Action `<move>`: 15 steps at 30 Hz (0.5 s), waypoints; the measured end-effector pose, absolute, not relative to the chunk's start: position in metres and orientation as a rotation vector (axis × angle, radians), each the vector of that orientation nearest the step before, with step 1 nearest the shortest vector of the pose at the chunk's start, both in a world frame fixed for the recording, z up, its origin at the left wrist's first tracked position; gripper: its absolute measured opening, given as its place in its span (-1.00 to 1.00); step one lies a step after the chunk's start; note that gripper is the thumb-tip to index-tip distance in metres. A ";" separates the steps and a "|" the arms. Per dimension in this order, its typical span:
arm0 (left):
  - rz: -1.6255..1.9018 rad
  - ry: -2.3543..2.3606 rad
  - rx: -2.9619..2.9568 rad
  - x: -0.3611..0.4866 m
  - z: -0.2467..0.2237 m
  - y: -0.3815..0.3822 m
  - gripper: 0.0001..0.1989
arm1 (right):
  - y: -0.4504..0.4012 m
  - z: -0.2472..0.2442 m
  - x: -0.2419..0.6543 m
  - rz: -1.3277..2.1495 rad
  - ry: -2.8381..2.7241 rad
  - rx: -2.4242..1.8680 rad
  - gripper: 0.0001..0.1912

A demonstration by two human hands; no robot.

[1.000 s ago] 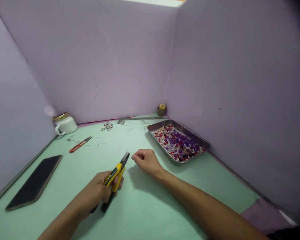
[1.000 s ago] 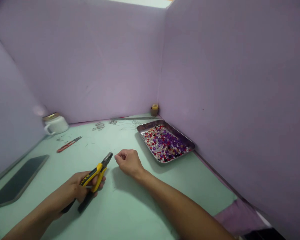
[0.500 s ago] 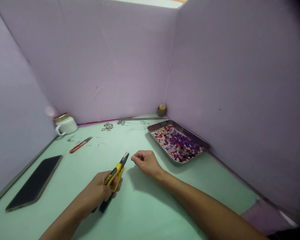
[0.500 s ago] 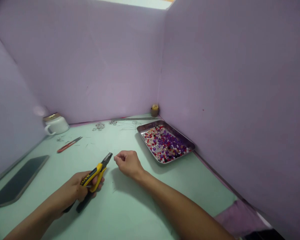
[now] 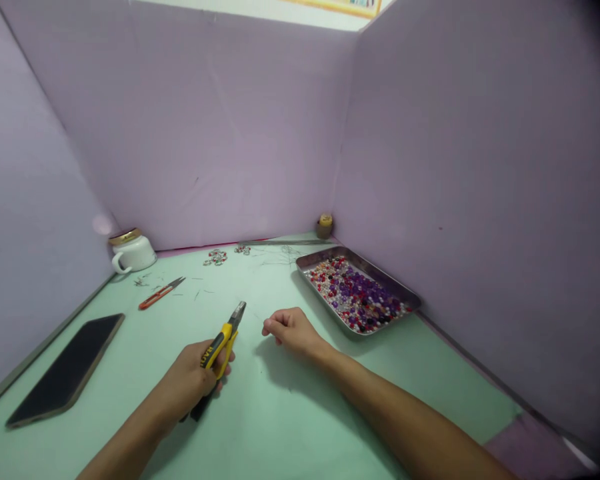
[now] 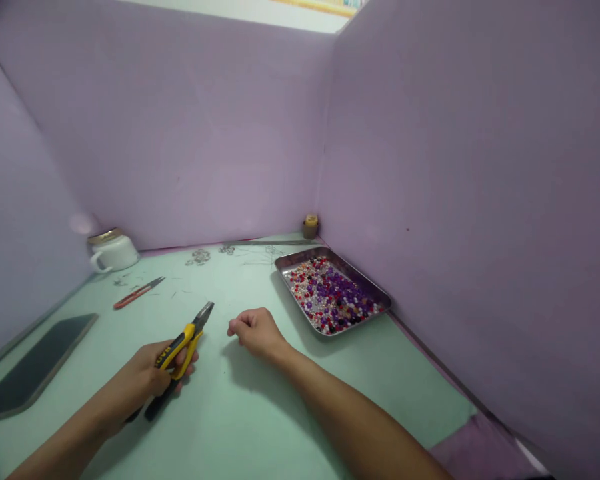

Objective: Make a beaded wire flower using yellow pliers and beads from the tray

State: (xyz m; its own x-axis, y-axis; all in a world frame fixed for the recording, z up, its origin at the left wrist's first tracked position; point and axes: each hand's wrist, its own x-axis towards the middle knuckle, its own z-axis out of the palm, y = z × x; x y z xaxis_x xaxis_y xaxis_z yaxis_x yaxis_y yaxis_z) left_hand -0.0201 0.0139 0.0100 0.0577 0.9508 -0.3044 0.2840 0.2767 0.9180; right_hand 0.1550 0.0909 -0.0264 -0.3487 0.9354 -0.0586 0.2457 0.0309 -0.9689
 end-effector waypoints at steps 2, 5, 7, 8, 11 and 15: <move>0.781 1.449 1.201 -0.020 0.010 0.015 -0.81 | 0.092 -0.027 0.154 1.373 -1.640 -1.206 -0.79; 0.806 1.430 1.135 -0.022 0.007 0.018 -0.81 | 0.094 -0.032 0.152 1.431 -1.592 -1.217 -0.77; 0.801 1.391 1.067 -0.026 0.004 0.020 -0.81 | 0.094 -0.034 0.152 1.463 -1.607 -1.262 -0.75; 0.796 1.363 1.028 -0.029 0.002 0.022 -0.80 | 0.093 -0.033 0.152 1.440 -1.656 -1.259 -0.75; 0.840 1.322 0.920 -0.038 -0.010 0.029 -0.80 | 0.087 -0.023 0.160 1.076 -1.809 -1.149 -0.82; 0.878 1.391 0.728 -0.049 -0.029 0.045 -0.79 | 0.104 -0.002 0.184 0.924 -1.766 -1.130 -0.77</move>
